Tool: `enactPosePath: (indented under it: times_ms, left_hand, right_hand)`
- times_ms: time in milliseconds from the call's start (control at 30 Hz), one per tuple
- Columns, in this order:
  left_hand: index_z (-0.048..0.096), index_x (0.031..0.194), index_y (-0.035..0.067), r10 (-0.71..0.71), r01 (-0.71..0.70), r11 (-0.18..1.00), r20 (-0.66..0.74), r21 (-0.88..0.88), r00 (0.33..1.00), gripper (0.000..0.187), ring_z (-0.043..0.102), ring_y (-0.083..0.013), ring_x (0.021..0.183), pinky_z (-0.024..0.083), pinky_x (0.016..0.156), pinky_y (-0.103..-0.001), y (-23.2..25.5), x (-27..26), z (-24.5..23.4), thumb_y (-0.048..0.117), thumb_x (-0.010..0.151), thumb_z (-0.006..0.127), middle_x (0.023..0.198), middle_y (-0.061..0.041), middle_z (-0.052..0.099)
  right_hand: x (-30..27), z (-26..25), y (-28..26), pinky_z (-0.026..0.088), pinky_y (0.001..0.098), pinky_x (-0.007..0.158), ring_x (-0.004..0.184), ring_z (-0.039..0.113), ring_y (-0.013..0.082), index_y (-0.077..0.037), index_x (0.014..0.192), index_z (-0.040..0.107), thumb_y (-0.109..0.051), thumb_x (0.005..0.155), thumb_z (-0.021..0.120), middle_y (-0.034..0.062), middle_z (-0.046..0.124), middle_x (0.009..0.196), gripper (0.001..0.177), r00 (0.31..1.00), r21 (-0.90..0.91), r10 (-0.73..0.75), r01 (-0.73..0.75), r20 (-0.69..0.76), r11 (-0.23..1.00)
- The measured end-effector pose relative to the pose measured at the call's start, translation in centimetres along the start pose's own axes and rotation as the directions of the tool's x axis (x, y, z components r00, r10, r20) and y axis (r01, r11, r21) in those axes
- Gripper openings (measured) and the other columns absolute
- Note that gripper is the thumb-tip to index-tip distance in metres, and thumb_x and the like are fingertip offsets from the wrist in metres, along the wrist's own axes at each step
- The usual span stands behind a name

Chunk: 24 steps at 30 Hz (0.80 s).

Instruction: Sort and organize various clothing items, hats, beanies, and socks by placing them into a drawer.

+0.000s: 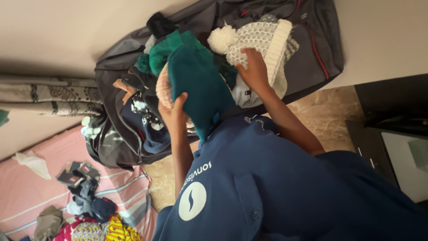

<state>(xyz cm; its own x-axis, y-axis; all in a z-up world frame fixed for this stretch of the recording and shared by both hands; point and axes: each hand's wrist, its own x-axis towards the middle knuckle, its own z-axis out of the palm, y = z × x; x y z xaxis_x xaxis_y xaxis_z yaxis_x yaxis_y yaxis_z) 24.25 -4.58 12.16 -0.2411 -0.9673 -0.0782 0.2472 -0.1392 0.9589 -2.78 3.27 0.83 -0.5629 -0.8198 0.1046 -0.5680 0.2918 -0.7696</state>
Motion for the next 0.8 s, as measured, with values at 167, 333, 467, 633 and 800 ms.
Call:
enactPosePath:
  times_ms: [167,333,467,633,800]
  left_hand:
    - [0.061,0.134,-0.006,0.003,-0.003,1.0,-0.001,0.022,1.0,0.049,0.068,-0.0185,0.105,0.053,0.094,-0.03,-0.5,-0.6,1.6,0.003,0.087,0.072,0.118,-0.011,0.071]
    - [0.061,0.134,-0.005,-0.016,0.016,1.0,-0.017,0.026,1.0,0.047,0.066,-0.018,0.109,0.052,0.097,-0.03,-0.3,-1.0,2.0,0.005,0.089,0.071,0.122,-0.011,0.07]
    - [0.057,0.138,-0.005,-0.065,0.064,0.988,-0.007,-0.138,0.998,0.051,0.065,-0.0195,0.116,0.05,0.102,-0.032,-0.7,-0.7,1.4,0.005,0.09,0.069,0.128,-0.012,0.068]
    - [0.055,0.141,-0.005,-0.142,0.137,0.961,-0.005,-0.24,0.99,0.052,0.065,-0.0223,0.115,0.051,0.101,-0.035,-0.6,-0.5,1.5,0.006,0.092,0.069,0.128,-0.013,0.067]
    - [0.054,0.142,-0.004,-0.126,0.14,0.964,0.076,-0.225,0.989,0.052,0.064,-0.0219,0.119,0.05,0.104,-0.034,-0.5,0.2,2.3,0.007,0.094,0.068,0.131,-0.013,0.066]
  right_hand:
    - [4.8,5.0,1.6,0.035,0.0572,0.102,0.128,0.05,0.0455,0.01,0.129,0.057,-0.038,0.065,0.085,0.0276,0.06,0.129,0.085,0.939,-0.369,-0.317,0.249,-0.135,0.895]
    - [6.6,5.9,5.4,0.029,0.0611,0.112,0.131,0.052,0.0359,-0.002,0.125,0.064,-0.032,0.084,0.083,0.0175,0.065,0.133,0.055,0.975,-0.509,-0.224,0.194,0.002,0.839]
    - [7.4,4.2,7.7,0.042,0.0432,0.115,0.13,0.061,0.0313,-0.005,0.136,0.063,-0.035,0.099,0.07,0.0158,0.068,0.134,0.048,0.983,-0.122,0.158,-0.169,-0.09,0.978]
    - [6.0,-3.4,7.4,0.054,0.0406,0.104,0.12,0.065,0.0267,-0.001,0.142,0.05,-0.019,0.096,0.072,0.0172,0.063,0.134,0.053,0.881,0.841,0.373,0.049,-0.29,0.539]
    - [3.0,-11.2,5.8,0.051,0.045,0.115,0.13,0.063,0.03,0.002,0.143,0.052,-0.019,0.097,0.07,0.0163,0.061,0.139,0.053,0.883,0.874,0.196,0.345,-0.426,0.343]
